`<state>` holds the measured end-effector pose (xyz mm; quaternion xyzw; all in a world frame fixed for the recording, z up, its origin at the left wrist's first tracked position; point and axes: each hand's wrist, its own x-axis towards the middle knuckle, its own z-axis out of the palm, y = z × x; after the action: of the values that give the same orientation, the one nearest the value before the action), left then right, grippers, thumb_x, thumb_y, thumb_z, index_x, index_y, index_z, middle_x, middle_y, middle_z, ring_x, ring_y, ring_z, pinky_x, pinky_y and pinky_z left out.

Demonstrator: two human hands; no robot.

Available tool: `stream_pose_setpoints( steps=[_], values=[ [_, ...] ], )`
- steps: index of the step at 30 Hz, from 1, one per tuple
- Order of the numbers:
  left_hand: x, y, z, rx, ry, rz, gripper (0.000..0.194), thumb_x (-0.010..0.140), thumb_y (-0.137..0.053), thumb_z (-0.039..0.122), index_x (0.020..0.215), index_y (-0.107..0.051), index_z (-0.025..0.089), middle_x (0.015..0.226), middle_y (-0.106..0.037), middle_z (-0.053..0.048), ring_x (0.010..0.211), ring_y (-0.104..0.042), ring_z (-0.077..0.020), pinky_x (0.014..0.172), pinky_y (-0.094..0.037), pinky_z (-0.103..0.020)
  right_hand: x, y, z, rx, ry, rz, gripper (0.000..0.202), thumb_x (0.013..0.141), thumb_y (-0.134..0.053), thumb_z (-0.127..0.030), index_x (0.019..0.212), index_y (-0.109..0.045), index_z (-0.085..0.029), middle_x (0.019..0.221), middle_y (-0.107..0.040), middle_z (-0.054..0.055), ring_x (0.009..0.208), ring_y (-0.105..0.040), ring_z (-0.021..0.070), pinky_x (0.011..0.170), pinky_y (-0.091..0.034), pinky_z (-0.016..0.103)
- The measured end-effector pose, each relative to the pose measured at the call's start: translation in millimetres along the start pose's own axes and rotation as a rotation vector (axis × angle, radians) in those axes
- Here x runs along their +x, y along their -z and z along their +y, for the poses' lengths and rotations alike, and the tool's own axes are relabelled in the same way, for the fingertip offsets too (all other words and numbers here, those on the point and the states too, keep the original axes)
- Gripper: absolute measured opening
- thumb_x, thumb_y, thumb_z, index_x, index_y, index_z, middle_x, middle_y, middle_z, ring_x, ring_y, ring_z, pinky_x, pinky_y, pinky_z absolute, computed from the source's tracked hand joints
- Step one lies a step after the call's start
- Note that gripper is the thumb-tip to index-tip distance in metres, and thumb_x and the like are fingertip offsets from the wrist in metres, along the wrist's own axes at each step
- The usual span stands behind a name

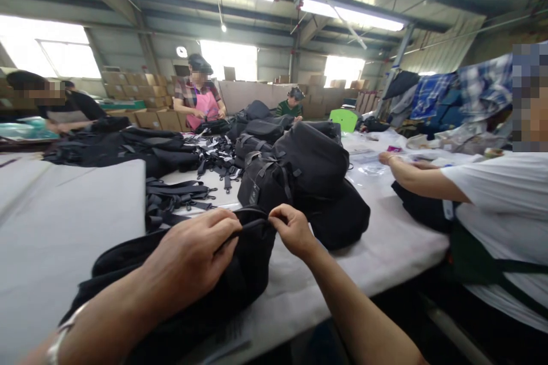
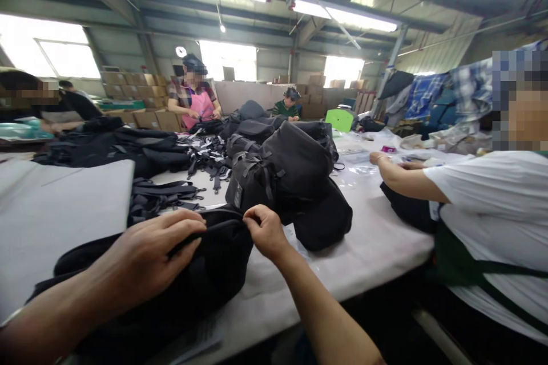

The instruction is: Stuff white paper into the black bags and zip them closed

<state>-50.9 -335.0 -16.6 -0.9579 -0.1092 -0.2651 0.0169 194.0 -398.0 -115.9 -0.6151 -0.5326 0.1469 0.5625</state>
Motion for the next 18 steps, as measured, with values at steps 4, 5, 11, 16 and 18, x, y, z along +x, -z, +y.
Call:
stream_pose_setpoints(
  steps=[4, 5, 11, 16, 18],
  values=[
    [-19.6, -16.1, 1.6, 0.212, 0.112, -0.092, 0.059, 0.083, -0.076, 0.036, 0.136, -0.058, 0.018, 0.114, -0.072, -0.013, 0.097, -0.072, -0.0327, 0.08, -0.061, -0.046, -9.0, 11.5, -5.2, -0.069, 0.077, 0.029, 0.009, 0.09, -0.064, -0.024, 0.087, -0.071, -0.02, 0.089, -0.07, 0.006, 0.087, -0.066, 0.0216, 0.084, -0.05, 0.036],
    [-30.9, -14.4, 0.9, 0.261, 0.134, -0.114, 0.067, 0.078, -0.08, 0.034, 0.138, -0.056, 0.017, 0.111, -0.073, -0.013, 0.093, -0.072, -0.0337, 0.077, -0.06, -0.047, -11.1, 14.0, -12.6, -0.077, 0.14, 0.048, 0.009, 0.091, -0.063, -0.023, 0.09, -0.071, -0.02, 0.092, -0.07, 0.007, 0.09, -0.066, 0.0216, 0.086, -0.051, 0.036],
    [-91.3, 9.7, 1.7, 0.398, 0.26, -0.225, 0.02, 0.079, -0.066, 0.015, 0.098, -0.066, 0.021, 0.083, -0.07, -0.005, 0.07, -0.066, -0.0289, 0.063, -0.048, -0.041, -3.3, -1.5, -90.2, 0.058, 0.414, -0.542, 0.021, 0.103, -0.054, -0.023, 0.109, -0.074, -0.024, 0.103, -0.075, 0.005, 0.096, -0.07, 0.0167, 0.088, -0.055, 0.028],
    [-120.8, -2.9, 25.0, 0.188, 0.036, -0.256, 0.02, 0.079, -0.053, 0.004, 0.078, -0.055, 0.024, 0.07, -0.062, -0.001, 0.059, -0.056, -0.0217, 0.06, -0.037, -0.036, 30.1, -49.4, -99.6, -0.169, 0.426, -1.061, 0.032, 0.092, -0.068, -0.021, 0.123, -0.075, -0.027, 0.123, -0.077, 0.002, 0.114, -0.072, 0.0227, 0.102, -0.057, 0.033],
    [-125.1, -4.5, 37.7, 0.101, -0.037, -0.257, 0.02, 0.078, -0.055, 0.004, 0.077, -0.054, 0.024, 0.068, -0.06, -0.001, 0.055, -0.052, -0.0214, 0.056, -0.034, -0.037, 40.8, -64.9, -92.7, -0.166, 0.41, -0.913, 0.043, 0.076, -0.082, -0.015, 0.118, -0.077, -0.026, 0.119, -0.078, 0.0, 0.112, -0.072, 0.0237, 0.102, -0.057, 0.032]
  ],
)
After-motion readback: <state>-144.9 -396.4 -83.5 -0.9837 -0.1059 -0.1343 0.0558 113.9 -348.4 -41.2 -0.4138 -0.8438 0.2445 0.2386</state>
